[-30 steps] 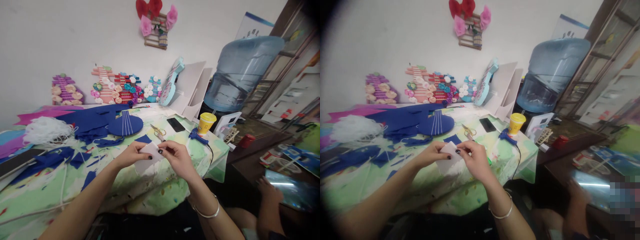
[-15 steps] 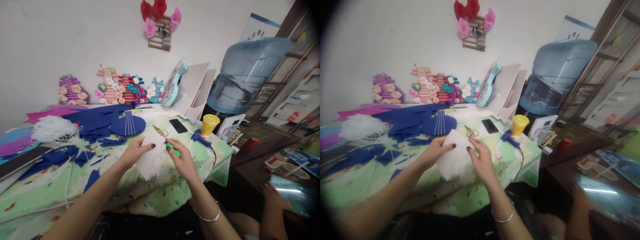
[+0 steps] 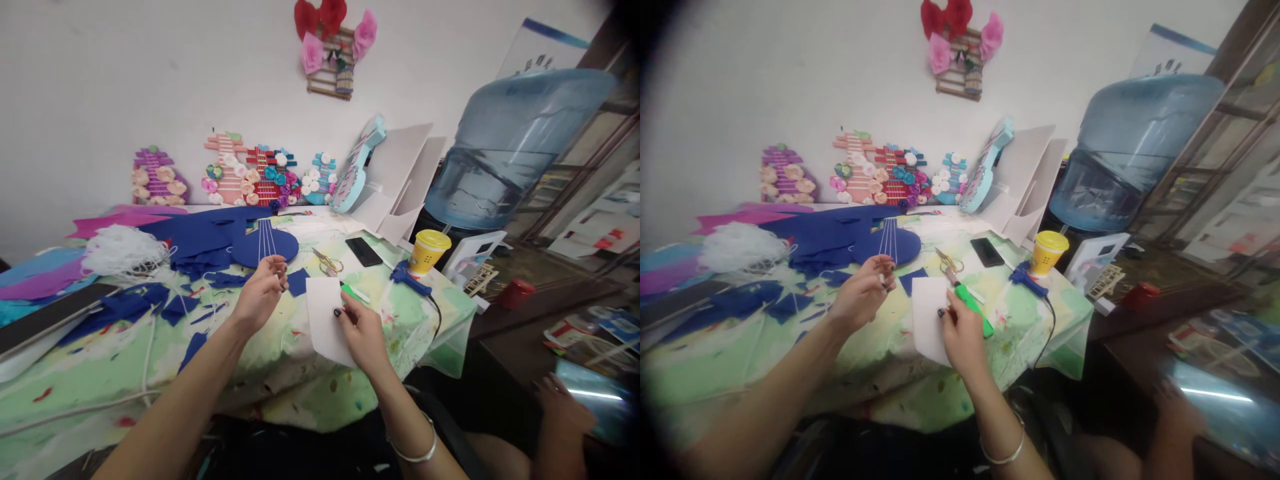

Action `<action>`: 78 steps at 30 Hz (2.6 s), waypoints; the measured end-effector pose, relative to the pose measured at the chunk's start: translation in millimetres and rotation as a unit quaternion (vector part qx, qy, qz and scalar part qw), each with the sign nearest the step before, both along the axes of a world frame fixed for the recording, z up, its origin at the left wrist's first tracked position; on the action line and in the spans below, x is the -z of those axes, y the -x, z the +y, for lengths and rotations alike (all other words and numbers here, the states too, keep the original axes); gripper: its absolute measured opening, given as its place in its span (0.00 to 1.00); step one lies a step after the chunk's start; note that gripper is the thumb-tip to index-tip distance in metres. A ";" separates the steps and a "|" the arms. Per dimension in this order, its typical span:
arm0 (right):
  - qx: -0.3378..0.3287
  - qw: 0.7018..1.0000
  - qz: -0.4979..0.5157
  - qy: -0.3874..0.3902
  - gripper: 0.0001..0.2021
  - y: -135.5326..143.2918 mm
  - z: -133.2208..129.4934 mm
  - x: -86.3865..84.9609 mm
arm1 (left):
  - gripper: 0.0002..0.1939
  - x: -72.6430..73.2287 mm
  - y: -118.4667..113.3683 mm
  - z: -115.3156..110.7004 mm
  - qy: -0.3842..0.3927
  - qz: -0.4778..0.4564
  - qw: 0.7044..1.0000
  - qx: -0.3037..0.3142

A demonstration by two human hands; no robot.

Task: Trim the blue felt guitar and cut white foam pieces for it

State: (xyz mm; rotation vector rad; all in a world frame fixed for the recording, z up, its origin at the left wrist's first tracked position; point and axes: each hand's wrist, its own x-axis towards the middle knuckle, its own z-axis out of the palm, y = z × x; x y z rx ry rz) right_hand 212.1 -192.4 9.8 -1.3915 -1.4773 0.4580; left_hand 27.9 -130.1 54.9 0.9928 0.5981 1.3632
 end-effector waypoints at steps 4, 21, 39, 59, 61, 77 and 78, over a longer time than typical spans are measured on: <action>-0.020 1.000 -0.023 0.003 0.19 5.0 -0.9 0.7 | 0.25 -1.2 0.8 -2.0 -0.074 0.129 0.988 0.051; -0.019 0.999 0.017 0.024 0.17 4.2 -5.2 0.6 | 0.07 2.1 -4.8 -5.2 -0.304 0.376 0.869 -0.101; -0.001 0.994 0.105 0.007 0.13 12.3 -11.6 2.9 | 0.11 24.1 -31.6 -27.8 -0.130 0.237 0.950 -0.154; -0.103 0.941 0.318 0.045 0.11 9.8 0.7 -2.3 | 0.11 23.5 -40.8 -44.0 -0.098 0.257 0.961 -0.038; -0.106 0.932 0.344 0.051 0.11 9.7 0.4 -2.4 | 0.14 22.4 -39.5 -43.8 -0.098 0.246 0.964 -0.015; -0.117 0.930 0.346 0.037 0.09 8.2 -9.9 -6.5 | 0.12 19.3 -31.4 -48.0 -0.092 0.193 0.976 0.038; -0.116 0.932 0.342 0.037 0.09 8.2 -11.0 -7.9 | 0.11 18.7 -31.2 -48.8 -0.094 0.193 0.976 0.038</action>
